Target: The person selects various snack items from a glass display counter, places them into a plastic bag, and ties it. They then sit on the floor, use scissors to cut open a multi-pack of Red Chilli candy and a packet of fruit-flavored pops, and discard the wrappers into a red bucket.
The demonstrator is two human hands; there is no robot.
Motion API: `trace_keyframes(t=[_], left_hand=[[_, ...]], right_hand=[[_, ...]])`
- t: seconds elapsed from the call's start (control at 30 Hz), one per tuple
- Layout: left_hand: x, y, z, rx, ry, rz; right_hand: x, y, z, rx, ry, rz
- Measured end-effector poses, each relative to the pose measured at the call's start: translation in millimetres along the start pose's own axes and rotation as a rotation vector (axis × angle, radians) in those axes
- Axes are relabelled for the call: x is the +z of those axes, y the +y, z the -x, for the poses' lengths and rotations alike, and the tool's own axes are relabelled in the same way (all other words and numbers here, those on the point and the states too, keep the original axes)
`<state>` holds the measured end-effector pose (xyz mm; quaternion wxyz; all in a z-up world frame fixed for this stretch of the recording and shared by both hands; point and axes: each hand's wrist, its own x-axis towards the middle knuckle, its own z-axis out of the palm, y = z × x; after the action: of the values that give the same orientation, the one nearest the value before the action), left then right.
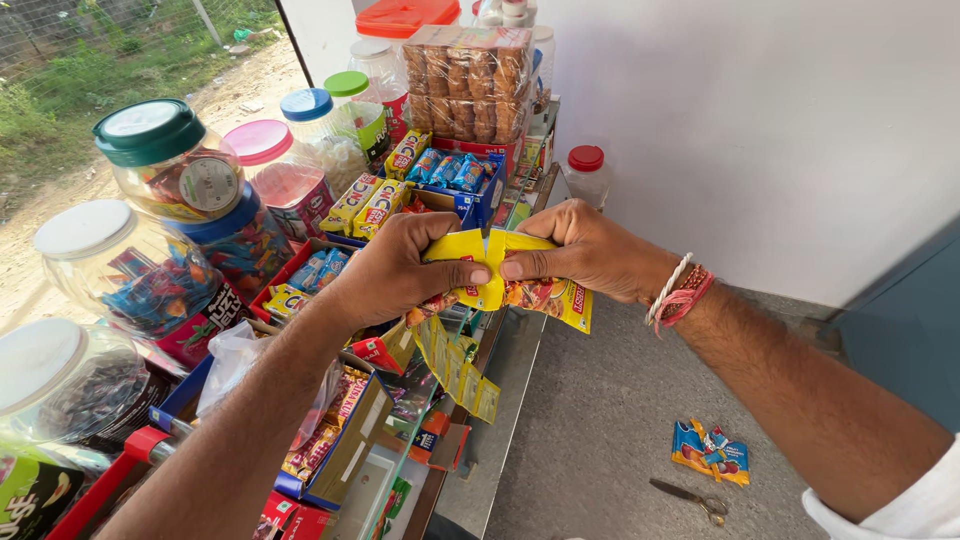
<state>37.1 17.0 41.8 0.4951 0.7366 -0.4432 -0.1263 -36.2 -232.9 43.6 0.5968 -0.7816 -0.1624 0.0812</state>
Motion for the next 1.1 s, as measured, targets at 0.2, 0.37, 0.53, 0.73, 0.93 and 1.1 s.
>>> trace_keyframes(t=[0.2,0.37,0.53,0.73,0.93,1.1], left_hand=[[-6,5,9,0.050,0.036,0.065],[-12,10,19,-0.005,0.012,0.052],[-14,9,32,-0.096,0.050,-0.061],[-13,7,43,-0.155,0.074,-0.099],[-30,0,73,-0.255,0.232,-0.011],[-42,-16,119,-0.190,0.499,0.275]], right_hand=[[4,2,-4,-0.047,0.006,0.007],[8,-4,-5,0.044,-0.011,0.048],[10,-15,-4,0.081,-0.044,0.223],[15,-17,-10,0.106,-0.083,0.269],[1,-10,-5,0.165,-0.063,0.180],[4,4,-7,0.153,0.114,-0.005]])
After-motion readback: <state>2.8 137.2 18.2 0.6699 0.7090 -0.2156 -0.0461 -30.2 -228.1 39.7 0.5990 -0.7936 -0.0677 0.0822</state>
